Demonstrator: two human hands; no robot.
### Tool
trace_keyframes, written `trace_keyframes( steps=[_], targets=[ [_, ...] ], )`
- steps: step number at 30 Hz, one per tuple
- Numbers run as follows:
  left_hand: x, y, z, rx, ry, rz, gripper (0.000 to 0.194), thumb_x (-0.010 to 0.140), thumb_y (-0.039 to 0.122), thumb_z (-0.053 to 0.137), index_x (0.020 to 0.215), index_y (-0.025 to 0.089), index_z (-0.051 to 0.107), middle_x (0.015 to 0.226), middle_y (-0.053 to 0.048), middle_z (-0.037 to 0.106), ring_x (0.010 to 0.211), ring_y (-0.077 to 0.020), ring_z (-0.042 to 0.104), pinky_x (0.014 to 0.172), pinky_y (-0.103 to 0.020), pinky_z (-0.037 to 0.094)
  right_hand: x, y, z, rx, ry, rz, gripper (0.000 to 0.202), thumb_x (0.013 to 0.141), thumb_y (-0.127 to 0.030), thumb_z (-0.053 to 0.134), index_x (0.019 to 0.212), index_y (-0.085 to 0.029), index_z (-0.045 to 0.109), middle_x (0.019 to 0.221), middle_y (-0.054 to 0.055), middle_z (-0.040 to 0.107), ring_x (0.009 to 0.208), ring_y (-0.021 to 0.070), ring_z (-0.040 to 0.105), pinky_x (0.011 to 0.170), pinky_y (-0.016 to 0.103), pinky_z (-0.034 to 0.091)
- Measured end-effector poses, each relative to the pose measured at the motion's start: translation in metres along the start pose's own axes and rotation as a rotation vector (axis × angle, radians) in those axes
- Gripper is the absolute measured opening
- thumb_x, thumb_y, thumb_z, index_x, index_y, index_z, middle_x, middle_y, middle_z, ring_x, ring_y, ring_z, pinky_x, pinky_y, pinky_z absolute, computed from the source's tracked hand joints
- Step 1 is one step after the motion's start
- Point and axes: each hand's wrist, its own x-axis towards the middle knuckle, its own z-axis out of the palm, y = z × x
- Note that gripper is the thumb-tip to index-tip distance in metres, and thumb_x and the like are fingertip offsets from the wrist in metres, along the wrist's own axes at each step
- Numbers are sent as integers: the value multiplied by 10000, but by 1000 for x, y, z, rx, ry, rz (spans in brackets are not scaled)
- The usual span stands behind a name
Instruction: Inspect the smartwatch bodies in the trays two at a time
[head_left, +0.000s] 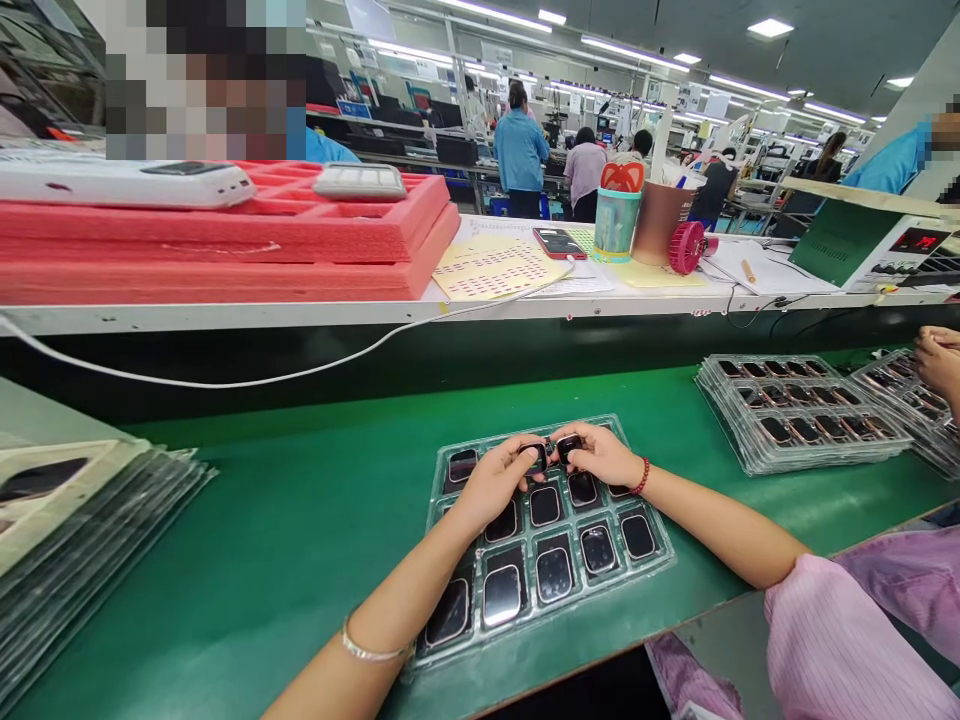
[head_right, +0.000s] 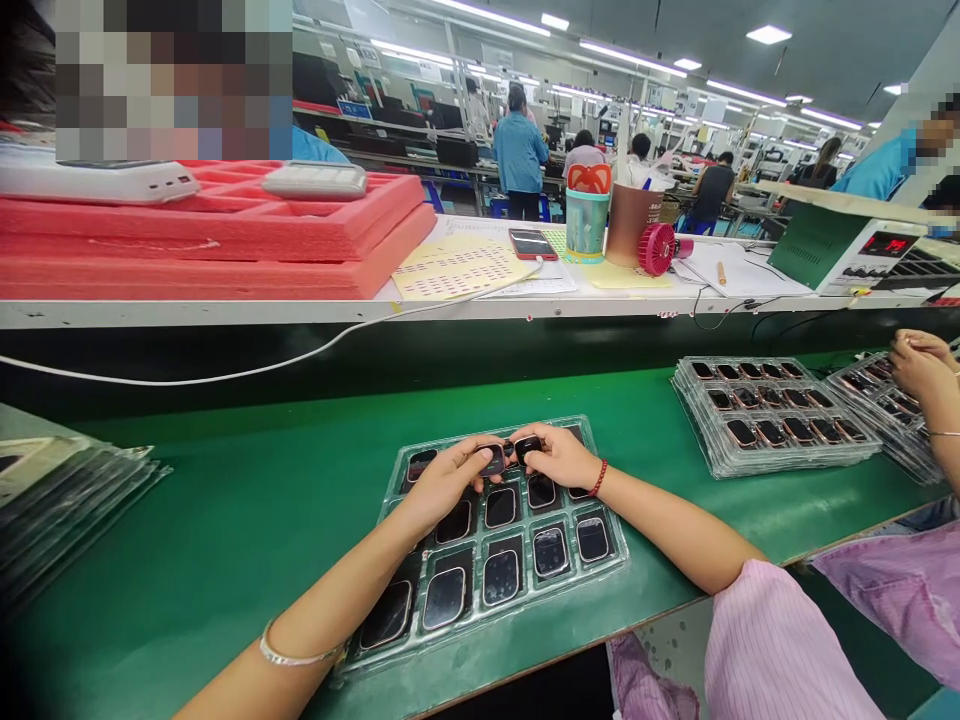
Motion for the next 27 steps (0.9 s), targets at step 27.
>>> trace_keyframes(
  steps=[27],
  targets=[
    [-2,3,1,5,-2,-20,520,759,534,620,1094,137,616,1030,-106,716,721,-173,678,569,-254,460,1,-1,0,-6,8,15,315,788,-119,586,1099,-167,611,951,49,705,744,133,642,725,286,559]
  ],
)
